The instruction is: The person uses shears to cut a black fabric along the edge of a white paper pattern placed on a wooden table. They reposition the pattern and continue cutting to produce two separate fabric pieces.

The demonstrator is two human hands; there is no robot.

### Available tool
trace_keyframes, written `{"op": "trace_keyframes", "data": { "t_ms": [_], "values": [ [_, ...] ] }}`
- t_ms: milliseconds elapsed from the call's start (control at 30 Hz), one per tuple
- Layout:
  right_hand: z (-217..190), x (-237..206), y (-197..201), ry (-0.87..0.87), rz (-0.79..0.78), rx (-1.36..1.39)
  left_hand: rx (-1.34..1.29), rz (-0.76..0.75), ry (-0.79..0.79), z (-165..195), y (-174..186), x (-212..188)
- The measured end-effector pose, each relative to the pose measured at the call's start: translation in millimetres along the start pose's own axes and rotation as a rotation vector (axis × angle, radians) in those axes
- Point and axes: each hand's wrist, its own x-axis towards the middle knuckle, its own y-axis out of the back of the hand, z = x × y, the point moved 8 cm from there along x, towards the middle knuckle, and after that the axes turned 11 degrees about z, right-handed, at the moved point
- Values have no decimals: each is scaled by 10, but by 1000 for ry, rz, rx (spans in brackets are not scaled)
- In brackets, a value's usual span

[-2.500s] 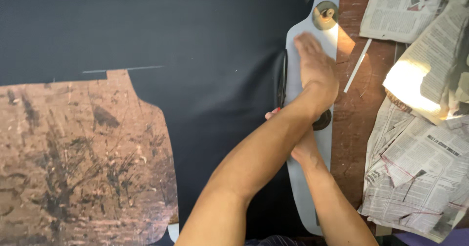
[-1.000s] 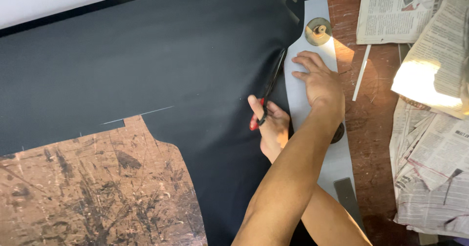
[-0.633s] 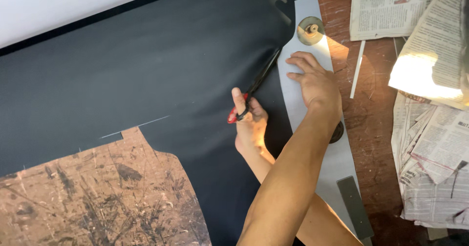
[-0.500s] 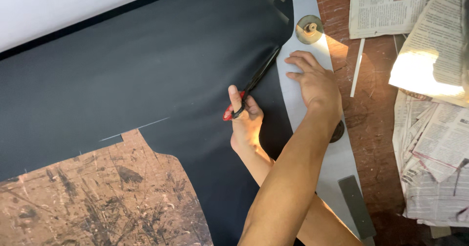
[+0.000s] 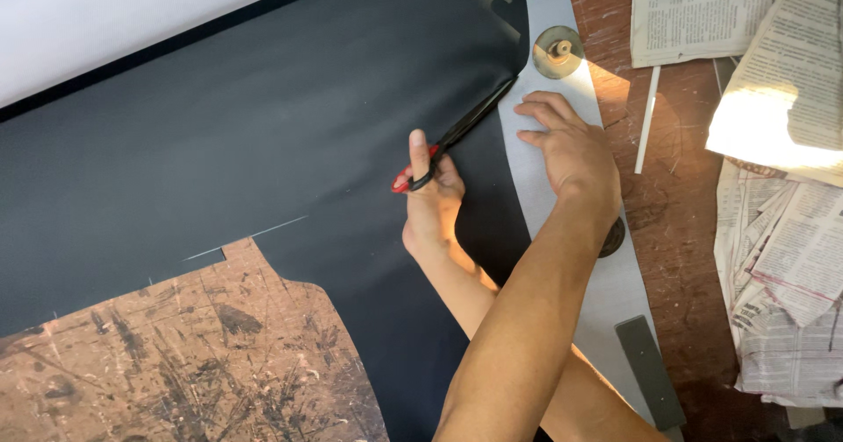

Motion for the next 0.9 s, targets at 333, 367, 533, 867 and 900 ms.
{"op": "trace_keyframes", "data": {
  "t_ms": [333,367,533,867,900],
  "values": [
    [-119,70,105,-37,-63,-18,59,56,34,31,-39,10],
    [-141,78,134,-45,-75,-15,64,47,13,49,-55,5],
    [-236,150,335,-25,-61,-161,0,81,39,75,-93,61],
    [-273,268,501,-39,-90,-202,49,258,86,63,-161,313],
    [-285,274,504,-38,-96,-193,60,254,85,71,-170,323]
  ]
}}
